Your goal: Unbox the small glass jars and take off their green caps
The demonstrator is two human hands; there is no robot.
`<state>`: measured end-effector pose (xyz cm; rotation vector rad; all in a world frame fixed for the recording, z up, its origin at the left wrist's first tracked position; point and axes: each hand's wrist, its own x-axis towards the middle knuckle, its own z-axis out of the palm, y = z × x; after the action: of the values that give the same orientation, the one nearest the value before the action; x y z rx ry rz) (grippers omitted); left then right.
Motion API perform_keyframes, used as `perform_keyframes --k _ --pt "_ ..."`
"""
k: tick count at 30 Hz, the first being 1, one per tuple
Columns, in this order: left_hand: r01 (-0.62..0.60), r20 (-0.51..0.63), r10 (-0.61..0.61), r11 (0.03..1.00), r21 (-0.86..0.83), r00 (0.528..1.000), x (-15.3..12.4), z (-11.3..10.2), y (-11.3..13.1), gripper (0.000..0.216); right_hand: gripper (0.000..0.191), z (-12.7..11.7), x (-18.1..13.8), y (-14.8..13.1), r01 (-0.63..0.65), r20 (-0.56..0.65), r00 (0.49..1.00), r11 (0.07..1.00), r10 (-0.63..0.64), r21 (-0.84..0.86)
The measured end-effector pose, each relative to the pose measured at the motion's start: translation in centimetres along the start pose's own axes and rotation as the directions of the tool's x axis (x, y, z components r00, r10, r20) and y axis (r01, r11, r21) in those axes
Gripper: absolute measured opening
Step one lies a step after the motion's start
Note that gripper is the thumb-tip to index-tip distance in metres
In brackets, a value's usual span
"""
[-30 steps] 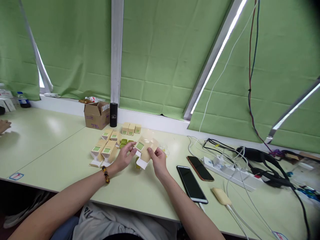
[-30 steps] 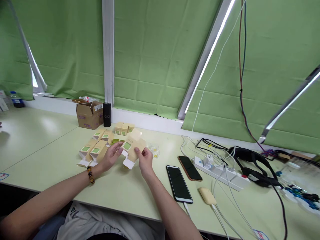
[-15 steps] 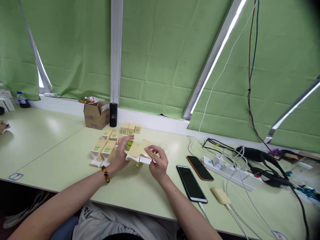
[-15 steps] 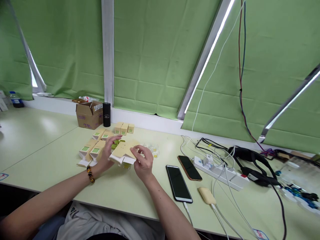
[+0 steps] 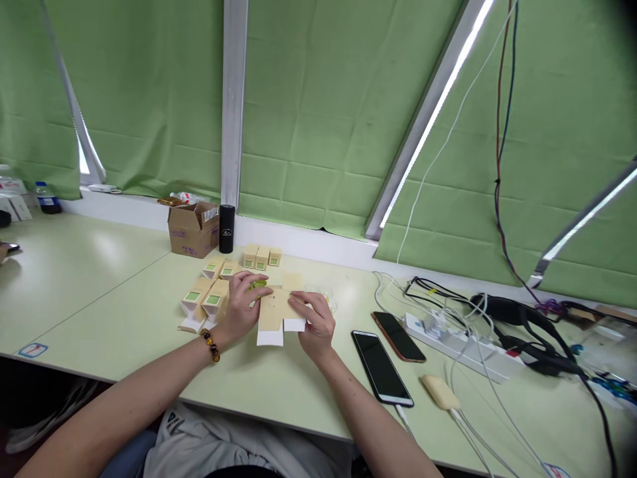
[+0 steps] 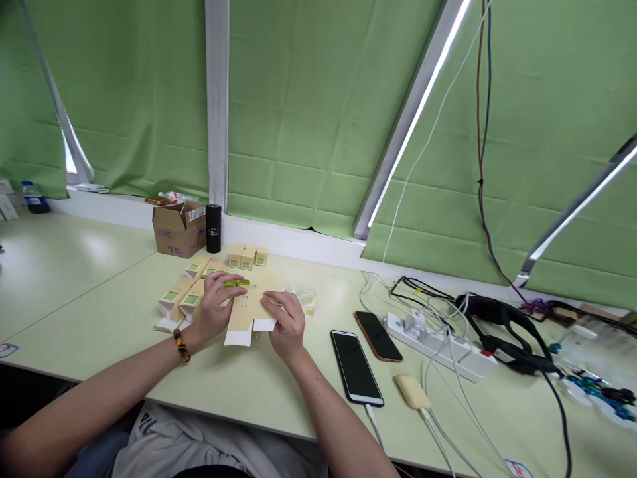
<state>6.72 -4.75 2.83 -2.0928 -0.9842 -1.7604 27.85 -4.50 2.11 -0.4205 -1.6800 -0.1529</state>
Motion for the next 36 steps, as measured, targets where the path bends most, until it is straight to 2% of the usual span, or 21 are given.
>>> perform_keyframes --k 3,6,7,9,11,13,16,20,22,25,27,28,30,33,36 --pt "0.035 0.020 -0.033 0.994 -0.102 0.999 0.1 0.1 0.0 0.013 0.035 0.0 0.4 -0.3 -0.054 0.001 0.999 0.998 0.054 0.033" --pt "0.200 0.099 -0.179 0.943 -0.265 0.979 0.1 0.4 0.3 0.010 0.015 0.3 0.4 -0.6 -0.268 -0.041 0.962 0.962 0.270 0.062" --pt "0.278 0.138 -0.246 0.909 -0.311 0.959 0.1 0.4 0.5 0.012 0.013 0.4 0.4 -0.6 -0.351 -0.058 0.933 0.933 0.356 0.082" --pt "0.422 0.211 -0.367 0.825 -0.376 0.906 0.0 0.5 0.7 0.017 0.028 0.7 0.2 -0.8 -0.479 -0.070 0.867 0.865 0.493 0.146" --pt "0.528 0.256 -0.461 0.739 -0.419 0.850 0.1 0.5 0.8 0.024 0.039 1.1 0.1 -0.9 -0.548 -0.031 0.821 0.802 0.570 0.238" --pt "0.599 0.289 -0.527 0.662 -0.451 0.799 0.3 0.4 0.9 0.029 0.033 1.3 0.1 -1.0 -0.602 0.042 0.782 0.736 0.622 0.310" --pt "0.655 0.332 -0.572 0.570 -0.497 0.750 0.6 0.3 0.9 0.035 0.013 1.6 0.5 -0.9 -0.684 0.119 0.711 0.644 0.693 0.343" --pt "0.648 0.337 -0.573 0.515 -0.561 0.747 0.8 0.3 0.7 0.067 0.014 2.0 1.5 -0.3 -0.764 0.199 0.617 0.518 0.762 0.385" --pt "0.640 0.329 -0.570 0.520 -0.566 0.753 0.8 0.3 0.7 0.075 0.016 2.2 2.0 0.5 -0.788 0.257 0.590 0.477 0.765 0.389" --pt "0.637 0.296 -0.576 0.583 -0.504 0.762 1.0 0.3 1.0 0.074 0.016 2.4 3.0 2.9 -0.772 0.245 0.620 0.524 0.745 0.360" --pt "0.632 0.276 -0.573 0.645 -0.430 0.772 1.1 0.2 1.2 0.067 0.019 2.2 4.1 5.6 -0.757 0.162 0.636 0.569 0.755 0.321" --pt "0.626 0.270 -0.567 0.672 -0.396 0.779 1.1 0.1 1.2 0.062 0.019 2.0 4.8 7.2 -0.774 0.103 0.615 0.572 0.782 0.273" --pt "0.610 0.270 -0.548 0.709 -0.353 0.792 1.0 0.2 1.1 0.051 0.020 1.2 6.1 10.6 -0.830 0.004 0.538 0.530 0.843 0.174" --pt "0.584 0.279 -0.513 0.738 -0.340 0.811 0.5 0.7 0.5 0.041 0.017 -0.4 7.1 15.8 -0.893 -0.054 0.439 0.442 0.897 0.087" --pt "0.547 0.273 -0.476 0.763 -0.345 0.836 -0.2 1.4 0.0 0.036 0.019 -1.8 6.5 19.8 -0.950 -0.083 0.311 0.310 0.947 -0.026"
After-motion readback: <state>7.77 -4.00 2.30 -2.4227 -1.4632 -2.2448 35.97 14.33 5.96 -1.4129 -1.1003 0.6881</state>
